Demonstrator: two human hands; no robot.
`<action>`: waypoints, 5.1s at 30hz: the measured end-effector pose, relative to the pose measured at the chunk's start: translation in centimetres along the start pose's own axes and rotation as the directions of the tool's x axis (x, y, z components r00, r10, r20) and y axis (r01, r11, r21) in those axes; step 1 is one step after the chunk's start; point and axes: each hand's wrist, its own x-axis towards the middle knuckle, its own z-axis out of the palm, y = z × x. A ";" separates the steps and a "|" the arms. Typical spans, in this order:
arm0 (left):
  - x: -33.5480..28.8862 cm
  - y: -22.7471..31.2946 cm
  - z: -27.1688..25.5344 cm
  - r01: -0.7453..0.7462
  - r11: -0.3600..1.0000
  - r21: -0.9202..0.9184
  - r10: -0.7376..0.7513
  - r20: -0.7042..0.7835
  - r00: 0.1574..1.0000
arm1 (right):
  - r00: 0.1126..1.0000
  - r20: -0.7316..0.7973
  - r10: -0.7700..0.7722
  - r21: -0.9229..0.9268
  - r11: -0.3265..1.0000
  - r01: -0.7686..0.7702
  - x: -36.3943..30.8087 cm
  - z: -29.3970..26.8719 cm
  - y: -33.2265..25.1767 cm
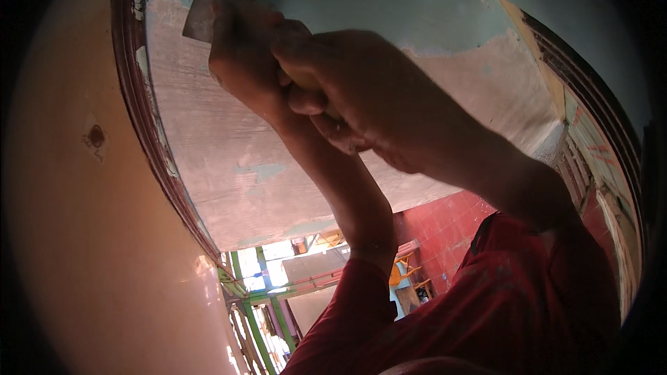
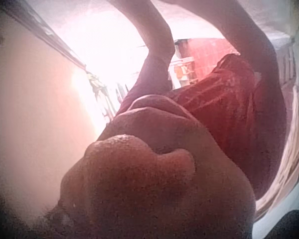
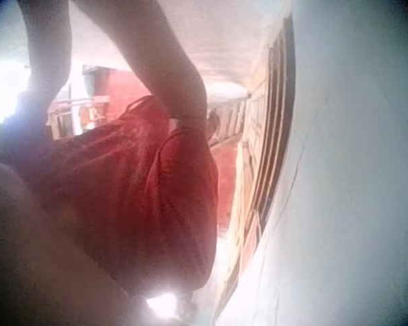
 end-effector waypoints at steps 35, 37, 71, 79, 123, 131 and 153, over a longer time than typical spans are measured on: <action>1.2 0.2 0.7 0.045 0.997 -0.057 -0.044 0.014 0.999 | 0.997 0.041 -0.071 -0.111 0.991 0.076 0.8 1.0 -2.2; 1.5 0.2 1.2 0.039 0.997 -0.061 -0.038 0.023 0.999 | 0.989 0.014 -0.145 -0.044 0.988 0.146 1.6 1.5 -2.7; -41.8 -28.5 -14.9 0.127 0.664 0.737 -0.696 0.548 0.463 | 0.967 -0.195 -0.167 -0.969 -0.123 -0.216 -26.4 -30.6 14.9; -68.5 -34.3 -37.6 -0.114 0.438 0.892 -0.874 0.393 -0.285 | 0.543 -0.786 -0.297 -0.614 0.268 -0.742 -34.3 -32.7 14.8; -7.3 -9.2 -7.3 0.233 0.868 -0.440 -0.190 0.139 0.972 | 0.849 0.291 -0.440 -0.928 0.084 0.362 -0.5 -3.9 12.7; -6.8 -8.4 -7.7 0.266 0.872 -0.410 -0.227 0.142 0.963 | 0.860 0.277 -0.428 -0.931 0.100 0.350 -0.4 -3.1 12.5; -6.1 -7.3 -8.3 0.339 0.839 -0.425 -0.279 0.199 0.940 | 0.862 0.199 -0.466 -0.898 0.265 0.350 -0.9 -1.5 12.3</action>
